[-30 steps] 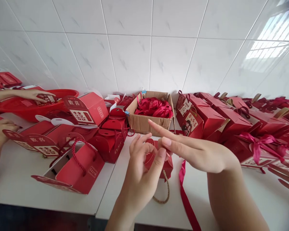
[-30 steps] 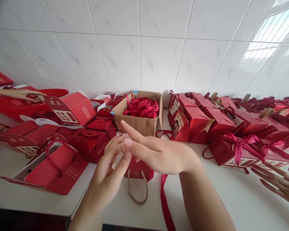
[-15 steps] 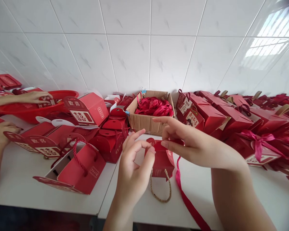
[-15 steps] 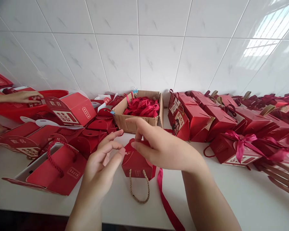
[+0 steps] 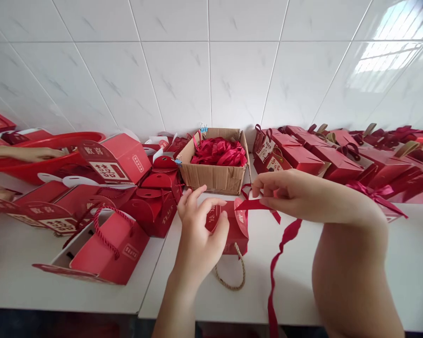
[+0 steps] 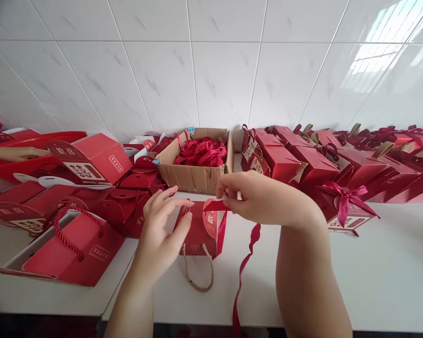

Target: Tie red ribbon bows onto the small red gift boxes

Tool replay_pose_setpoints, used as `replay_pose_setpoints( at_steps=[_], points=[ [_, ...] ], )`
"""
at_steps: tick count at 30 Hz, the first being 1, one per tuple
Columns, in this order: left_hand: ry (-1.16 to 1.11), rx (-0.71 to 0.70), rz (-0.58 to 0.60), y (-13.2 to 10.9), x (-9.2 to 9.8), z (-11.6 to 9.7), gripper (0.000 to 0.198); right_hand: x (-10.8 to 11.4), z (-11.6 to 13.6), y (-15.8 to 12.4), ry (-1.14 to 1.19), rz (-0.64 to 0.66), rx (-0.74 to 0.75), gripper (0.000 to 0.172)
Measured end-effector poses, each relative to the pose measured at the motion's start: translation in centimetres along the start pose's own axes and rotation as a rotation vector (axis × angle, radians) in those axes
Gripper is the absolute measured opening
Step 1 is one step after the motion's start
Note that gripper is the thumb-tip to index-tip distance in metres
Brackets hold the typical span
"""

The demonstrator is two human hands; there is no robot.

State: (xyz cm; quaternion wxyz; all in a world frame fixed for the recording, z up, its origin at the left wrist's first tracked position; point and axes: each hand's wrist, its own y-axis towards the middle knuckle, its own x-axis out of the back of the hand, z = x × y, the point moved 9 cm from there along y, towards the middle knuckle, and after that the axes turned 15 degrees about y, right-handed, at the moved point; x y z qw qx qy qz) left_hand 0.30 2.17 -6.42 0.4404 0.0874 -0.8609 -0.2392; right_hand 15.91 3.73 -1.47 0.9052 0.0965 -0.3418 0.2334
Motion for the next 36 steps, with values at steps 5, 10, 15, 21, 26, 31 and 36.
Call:
replay_pose_setpoints(
  at_steps=[5,10,15,21,26,31,36],
  points=[
    [0.108,-0.063,0.065,0.0,-1.7,-0.7,0.021,0.4,-1.8,0.5,-0.067,-0.008,-0.104,0.005],
    [0.132,-0.054,0.061,0.0,-2.2,-0.6,0.021,0.1,-2.0,1.0,-0.089,0.002,-0.088,0.005],
    [0.148,-0.067,0.072,-0.1,-2.6,-0.6,0.022,-0.7,-1.9,1.2,-0.045,0.030,-0.115,0.009],
    [0.195,-0.082,0.082,-0.1,-3.0,-0.7,0.018,-1.6,-1.9,1.8,-0.062,0.060,-0.163,0.013],
    [0.189,-0.101,0.025,0.0,-2.5,-0.9,0.014,-1.7,-1.9,2.1,-0.081,0.073,-0.137,0.013],
    [0.136,-0.094,-0.112,0.1,-0.4,-1.2,0.010,-1.9,-1.9,2.2,-0.055,0.077,-0.114,0.016],
    [0.022,-0.125,-0.254,-0.3,2.3,-1.5,0.005,-2.5,-0.8,3.2,0.028,0.095,0.046,0.029]
  ],
)
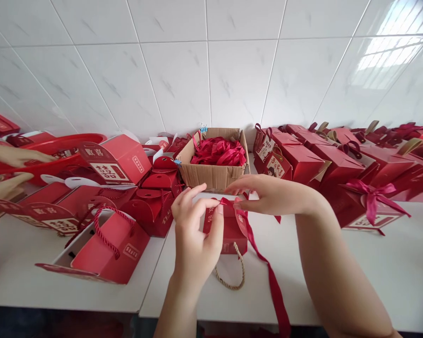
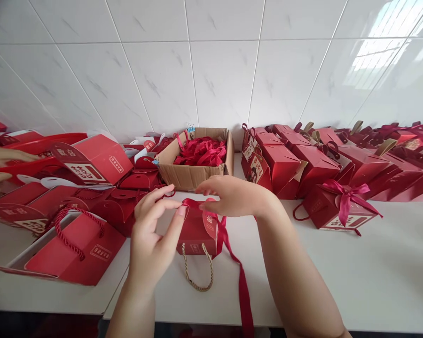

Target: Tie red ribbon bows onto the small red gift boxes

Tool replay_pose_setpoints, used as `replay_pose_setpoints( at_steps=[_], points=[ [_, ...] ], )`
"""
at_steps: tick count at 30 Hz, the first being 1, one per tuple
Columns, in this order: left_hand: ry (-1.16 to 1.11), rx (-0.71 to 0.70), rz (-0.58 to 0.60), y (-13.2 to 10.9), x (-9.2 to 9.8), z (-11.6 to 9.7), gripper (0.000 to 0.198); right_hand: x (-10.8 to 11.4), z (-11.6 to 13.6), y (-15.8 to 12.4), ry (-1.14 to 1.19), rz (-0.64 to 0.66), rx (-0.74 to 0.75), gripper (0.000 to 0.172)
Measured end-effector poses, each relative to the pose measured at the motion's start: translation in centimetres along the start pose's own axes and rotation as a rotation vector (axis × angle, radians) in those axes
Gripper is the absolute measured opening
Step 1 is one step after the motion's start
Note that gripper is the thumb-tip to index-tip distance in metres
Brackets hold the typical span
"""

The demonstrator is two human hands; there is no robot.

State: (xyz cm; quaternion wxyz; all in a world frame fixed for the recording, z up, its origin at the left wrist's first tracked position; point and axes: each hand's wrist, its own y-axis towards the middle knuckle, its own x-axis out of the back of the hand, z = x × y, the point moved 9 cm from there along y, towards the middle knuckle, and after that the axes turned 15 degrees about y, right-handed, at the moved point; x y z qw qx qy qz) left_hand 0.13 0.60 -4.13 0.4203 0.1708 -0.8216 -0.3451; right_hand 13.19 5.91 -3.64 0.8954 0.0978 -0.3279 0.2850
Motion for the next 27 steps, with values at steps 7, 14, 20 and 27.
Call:
replay_pose_setpoints(
  at_steps=[7,14,20,27],
  points=[
    [-0.161,0.089,-0.007,0.0,1.6,1.1,0.003,-0.5,1.7,0.8,0.246,0.099,0.188,0.020],
    [-0.056,0.199,0.388,-0.8,-1.9,2.9,0.014,0.8,2.7,-0.3,0.388,-0.037,0.150,0.026],
    [-0.109,0.293,0.350,-0.8,-1.8,3.8,0.011,0.8,2.0,0.4,0.309,-0.113,0.118,0.028],
    [-0.148,0.458,0.277,-1.0,-0.9,5.5,0.024,-0.8,0.1,1.9,0.112,-0.092,-0.005,0.024]
  ],
)
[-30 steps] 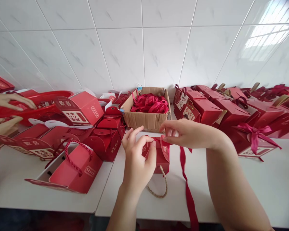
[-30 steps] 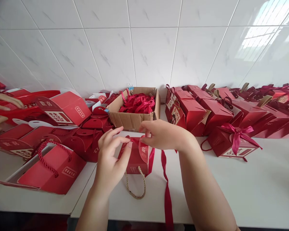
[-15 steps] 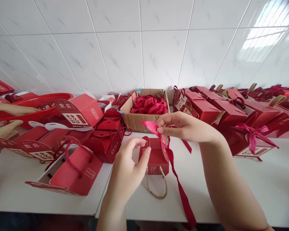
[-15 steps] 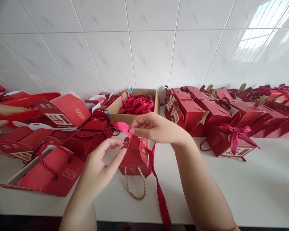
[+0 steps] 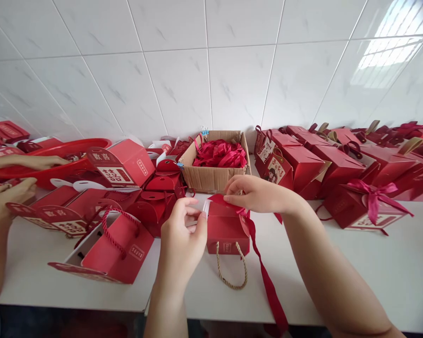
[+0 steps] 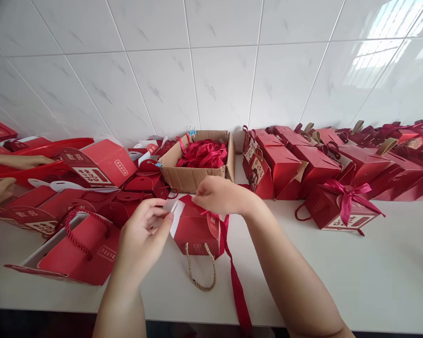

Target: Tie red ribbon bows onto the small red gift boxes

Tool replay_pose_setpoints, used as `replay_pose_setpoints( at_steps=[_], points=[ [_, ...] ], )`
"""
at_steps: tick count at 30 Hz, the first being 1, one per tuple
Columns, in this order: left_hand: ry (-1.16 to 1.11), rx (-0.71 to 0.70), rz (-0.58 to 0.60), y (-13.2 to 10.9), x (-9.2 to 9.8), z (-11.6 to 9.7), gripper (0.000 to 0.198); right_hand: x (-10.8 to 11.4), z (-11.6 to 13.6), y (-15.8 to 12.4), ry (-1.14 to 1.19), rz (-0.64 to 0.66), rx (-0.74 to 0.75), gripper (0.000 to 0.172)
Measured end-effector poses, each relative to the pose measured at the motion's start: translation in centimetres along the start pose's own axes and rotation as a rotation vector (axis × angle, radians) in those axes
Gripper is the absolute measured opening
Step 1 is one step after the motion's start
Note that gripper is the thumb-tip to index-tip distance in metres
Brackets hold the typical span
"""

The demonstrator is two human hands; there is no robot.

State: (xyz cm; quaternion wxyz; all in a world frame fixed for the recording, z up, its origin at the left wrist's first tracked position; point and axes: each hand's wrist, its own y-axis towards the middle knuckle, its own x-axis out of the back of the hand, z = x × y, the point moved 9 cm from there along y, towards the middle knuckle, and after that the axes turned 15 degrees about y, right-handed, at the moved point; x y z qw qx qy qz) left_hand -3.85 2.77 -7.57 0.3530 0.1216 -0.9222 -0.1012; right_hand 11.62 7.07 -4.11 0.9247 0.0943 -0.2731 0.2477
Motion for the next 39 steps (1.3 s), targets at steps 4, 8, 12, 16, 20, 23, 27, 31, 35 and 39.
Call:
replay_pose_setpoints(
  at_steps=[4,8,12,16,20,23,27,31,35,39],
  points=[
    [0.003,-0.004,-0.010,0.1,0.0,-0.1,0.025,-1.1,-0.5,0.4,-0.053,0.048,-0.034,0.022],
    [0.003,-0.011,-0.014,0.1,0.1,-0.2,0.024,-1.8,-0.7,0.6,-0.047,0.092,-0.057,0.023],
    [-0.007,-0.026,-0.015,0.1,0.1,-0.4,0.023,-2.0,-0.5,0.8,-0.041,0.091,-0.043,0.024],
    [-0.008,-0.028,-0.009,0.1,0.1,-0.3,0.023,-2.7,-0.4,1.1,-0.018,0.105,-0.030,0.025],
    [0.000,-0.039,-0.006,0.1,0.1,-0.3,0.023,-3.3,-0.5,1.5,-0.010,0.113,-0.020,0.023],
    [-0.001,-0.049,0.013,0.0,-0.1,-0.4,0.024,-3.5,-0.5,1.7,-0.008,0.105,-0.013,0.021],
    [-0.015,-0.069,0.028,0.1,-0.3,-0.5,0.027,-3.6,-0.6,1.7,0.004,0.097,-0.015,0.017],
    [0.018,-0.043,-0.019,0.7,-0.1,0.1,0.031,-3.7,-0.7,1.7,0.005,0.103,-0.002,0.017],
    [0.012,-0.038,0.084,1.4,-1.4,0.7,0.028,-4.0,-0.8,1.9,-0.041,0.099,0.027,0.018],
    [-0.069,-0.093,0.117,1.7,-1.5,0.7,0.025,-2.6,0.1,1.5,-0.127,0.051,0.069,0.024]
  ],
)
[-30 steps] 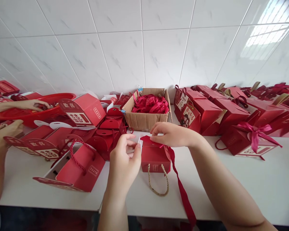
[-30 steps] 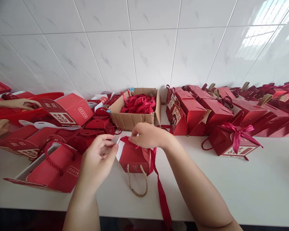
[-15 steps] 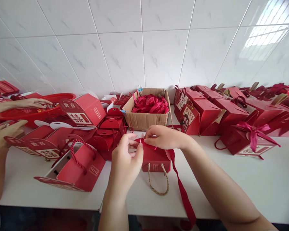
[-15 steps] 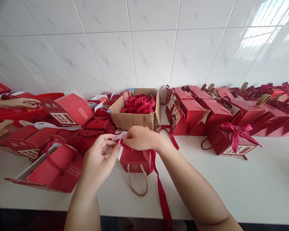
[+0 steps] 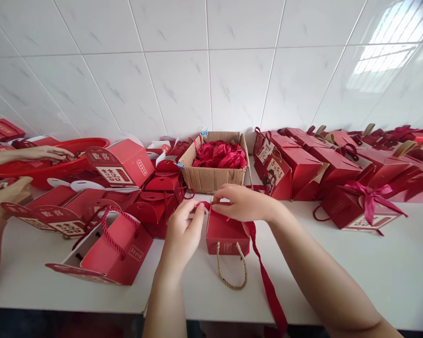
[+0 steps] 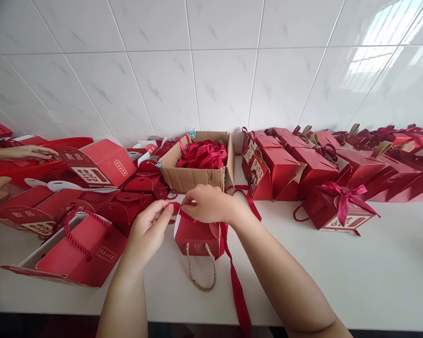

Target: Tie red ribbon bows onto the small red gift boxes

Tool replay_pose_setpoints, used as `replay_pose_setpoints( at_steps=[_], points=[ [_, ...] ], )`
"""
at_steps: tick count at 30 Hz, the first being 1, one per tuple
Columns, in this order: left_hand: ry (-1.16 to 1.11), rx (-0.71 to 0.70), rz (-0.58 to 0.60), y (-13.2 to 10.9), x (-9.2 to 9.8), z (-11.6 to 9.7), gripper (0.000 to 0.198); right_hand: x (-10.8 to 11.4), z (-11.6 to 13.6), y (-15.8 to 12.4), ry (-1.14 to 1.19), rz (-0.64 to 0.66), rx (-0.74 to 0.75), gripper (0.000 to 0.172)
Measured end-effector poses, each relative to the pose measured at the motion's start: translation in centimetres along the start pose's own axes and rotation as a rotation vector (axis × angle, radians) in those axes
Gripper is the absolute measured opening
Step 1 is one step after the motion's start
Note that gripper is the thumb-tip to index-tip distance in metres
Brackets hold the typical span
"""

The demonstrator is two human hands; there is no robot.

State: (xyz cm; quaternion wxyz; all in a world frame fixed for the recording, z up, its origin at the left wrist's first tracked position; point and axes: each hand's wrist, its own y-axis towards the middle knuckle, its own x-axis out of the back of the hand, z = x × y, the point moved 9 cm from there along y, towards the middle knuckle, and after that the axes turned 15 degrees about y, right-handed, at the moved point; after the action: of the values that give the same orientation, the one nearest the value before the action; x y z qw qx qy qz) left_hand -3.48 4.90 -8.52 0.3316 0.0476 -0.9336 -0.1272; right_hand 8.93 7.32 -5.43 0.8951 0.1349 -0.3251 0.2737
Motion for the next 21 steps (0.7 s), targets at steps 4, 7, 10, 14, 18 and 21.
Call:
replay_pose_setpoints(
  at_steps=[4,7,10,14,18,21],
  points=[
    [-0.221,0.033,-0.167,-0.2,2.5,0.6,0.022,4.7,-0.1,-3.0,0.007,-0.219,-0.047,0.038],
    [-0.472,0.026,-0.234,-0.5,3.8,0.7,0.021,5.4,-2.3,-6.5,-0.135,-0.237,-0.193,0.040],
    [-0.670,0.030,-0.249,-0.5,4.3,0.7,0.018,1.7,-5.8,-9.6,-0.161,-0.068,-0.338,0.040],
    [-0.799,0.067,-0.301,-0.5,4.9,1.0,0.015,-3.6,-7.8,-11.6,0.224,-0.074,-0.280,0.024],
    [-0.939,0.072,-0.552,-1.2,7.0,2.2,0.015,-5.5,-8.7,-11.9,0.346,-0.203,-0.264,0.026],
    [-1.010,0.084,-0.658,-1.7,8.1,3.0,0.012,-5.1,-9.2,-12.4,0.503,-0.314,-0.274,0.028]
  ],
)
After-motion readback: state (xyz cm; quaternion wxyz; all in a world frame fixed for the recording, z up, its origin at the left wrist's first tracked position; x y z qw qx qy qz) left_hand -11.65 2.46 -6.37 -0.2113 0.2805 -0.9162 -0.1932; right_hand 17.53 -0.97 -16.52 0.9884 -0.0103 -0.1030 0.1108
